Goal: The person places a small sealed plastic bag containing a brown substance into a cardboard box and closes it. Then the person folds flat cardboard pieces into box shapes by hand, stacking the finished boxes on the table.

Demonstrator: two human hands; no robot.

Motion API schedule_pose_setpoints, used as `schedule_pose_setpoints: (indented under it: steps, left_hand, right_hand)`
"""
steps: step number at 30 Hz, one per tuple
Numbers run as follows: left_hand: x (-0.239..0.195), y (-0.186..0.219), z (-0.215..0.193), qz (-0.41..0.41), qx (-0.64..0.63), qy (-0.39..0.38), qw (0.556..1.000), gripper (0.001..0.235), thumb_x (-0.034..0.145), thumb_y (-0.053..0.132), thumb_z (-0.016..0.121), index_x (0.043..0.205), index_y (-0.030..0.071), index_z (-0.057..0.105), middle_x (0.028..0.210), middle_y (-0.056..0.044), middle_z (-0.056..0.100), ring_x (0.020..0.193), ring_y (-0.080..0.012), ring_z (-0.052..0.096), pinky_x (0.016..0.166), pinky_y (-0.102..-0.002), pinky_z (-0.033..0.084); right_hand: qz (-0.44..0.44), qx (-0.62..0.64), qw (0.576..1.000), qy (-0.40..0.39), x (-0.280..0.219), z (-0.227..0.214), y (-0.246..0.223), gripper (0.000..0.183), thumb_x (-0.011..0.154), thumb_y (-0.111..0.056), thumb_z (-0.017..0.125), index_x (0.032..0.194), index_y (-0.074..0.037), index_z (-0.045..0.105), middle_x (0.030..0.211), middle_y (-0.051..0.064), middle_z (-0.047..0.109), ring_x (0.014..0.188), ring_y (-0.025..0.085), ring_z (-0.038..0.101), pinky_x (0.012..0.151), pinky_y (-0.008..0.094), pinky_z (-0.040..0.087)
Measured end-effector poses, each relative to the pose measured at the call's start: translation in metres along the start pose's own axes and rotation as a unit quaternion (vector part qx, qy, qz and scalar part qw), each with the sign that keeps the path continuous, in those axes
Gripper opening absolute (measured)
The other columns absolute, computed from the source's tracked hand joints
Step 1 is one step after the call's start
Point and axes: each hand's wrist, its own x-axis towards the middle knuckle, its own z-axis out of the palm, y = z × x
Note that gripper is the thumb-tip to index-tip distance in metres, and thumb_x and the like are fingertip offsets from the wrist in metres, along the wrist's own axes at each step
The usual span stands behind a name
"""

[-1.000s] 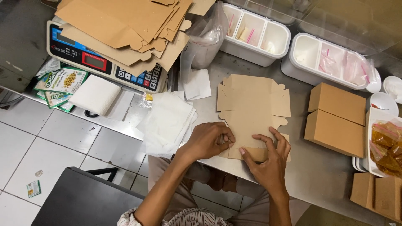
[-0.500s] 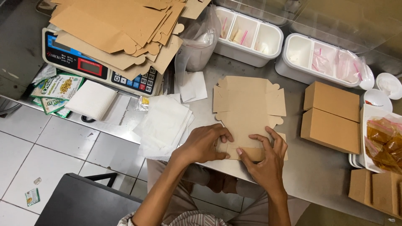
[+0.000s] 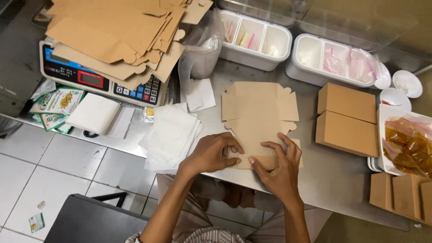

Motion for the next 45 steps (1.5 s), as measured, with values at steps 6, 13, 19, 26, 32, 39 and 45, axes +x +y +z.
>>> schedule_pose_setpoints:
  steps: [6,13,19,26,32,39,45]
  left_hand:
    - [0.004,0.005,0.007,-0.039,0.009,0.032,0.999,0.010,0.093,0.032,0.073,0.099,0.025,0.076,0.094,0.009,0.072,0.077,-0.0113,0.067,0.065,-0.030,0.049]
    - [-0.006,0.024,0.010,-0.059,0.011,0.068,0.996,0.035,0.086,0.047,0.077,0.112,0.025,0.069,0.093,0.009,0.070,0.076,-0.0118,0.065,0.064,-0.031,0.047]
    - [-0.034,0.038,0.033,-0.015,0.028,0.102,0.994,0.077,0.075,0.070,0.073,0.128,0.015,0.064,0.122,-0.005,0.066,0.114,-0.0223,0.059,0.103,-0.045,0.040]
    - [-0.040,0.024,0.035,0.070,-0.077,0.148,0.983,0.032,0.087,0.023,0.065,0.118,0.021,0.072,0.114,0.004,0.076,0.108,-0.0148,0.066,0.104,-0.042,0.038]
    - [-0.044,0.032,0.025,0.094,-0.157,0.140,0.973,0.035,0.084,0.002,0.063,0.112,0.016,0.077,0.100,-0.001,0.082,0.096,-0.0185,0.075,0.102,-0.038,0.031]
    - [-0.044,0.036,0.025,0.100,-0.158,0.134,0.973,0.036,0.091,-0.001,0.053,0.104,0.017,0.081,0.092,-0.006,0.082,0.099,-0.0288,0.071,0.100,-0.045,0.031]
    - [-0.045,0.057,0.014,0.105,-0.168,0.125,0.972,0.048,0.090,-0.002,0.055,0.134,0.010,0.071,0.117,-0.017,0.076,0.108,-0.0405,0.068,0.099,-0.051,0.040]
  right_hand:
    - [0.009,-0.001,1.000,-0.006,0.000,-0.001,0.002,0.046,0.078,-0.046,0.083,0.118,-0.025,0.072,0.150,0.010,0.047,0.140,0.030,0.040,0.111,0.047,0.037]
    - [0.003,0.051,0.998,0.028,-0.003,-0.007,0.006,0.038,0.082,-0.038,0.080,0.115,-0.021,0.074,0.147,0.010,0.052,0.138,0.030,0.043,0.111,0.048,0.038]
    - [-0.015,0.083,0.987,0.137,-0.022,-0.029,0.032,0.029,0.092,-0.014,0.067,0.120,-0.012,0.072,0.128,0.009,0.068,0.125,0.024,0.060,0.111,0.038,0.039]
    - [0.119,0.188,0.974,0.036,-0.028,-0.053,0.065,0.029,0.095,-0.015,0.069,0.123,-0.012,0.077,0.088,-0.003,0.065,0.063,0.008,0.041,0.061,0.023,0.039]
    - [0.088,0.197,0.971,0.106,-0.024,-0.043,0.055,0.032,0.091,-0.003,0.072,0.123,-0.005,0.071,0.117,0.010,0.070,0.086,0.020,0.055,0.065,0.027,0.045]
    - [0.050,0.153,0.980,0.118,-0.034,-0.037,0.059,0.029,0.090,0.007,0.070,0.117,-0.001,0.075,0.105,0.016,0.072,0.102,0.032,0.068,0.074,0.034,0.052]
    - [-0.018,0.184,0.981,0.060,-0.033,-0.049,0.050,0.030,0.088,0.010,0.064,0.101,-0.009,0.083,0.093,0.009,0.082,0.101,0.029,0.073,0.093,0.043,0.053]
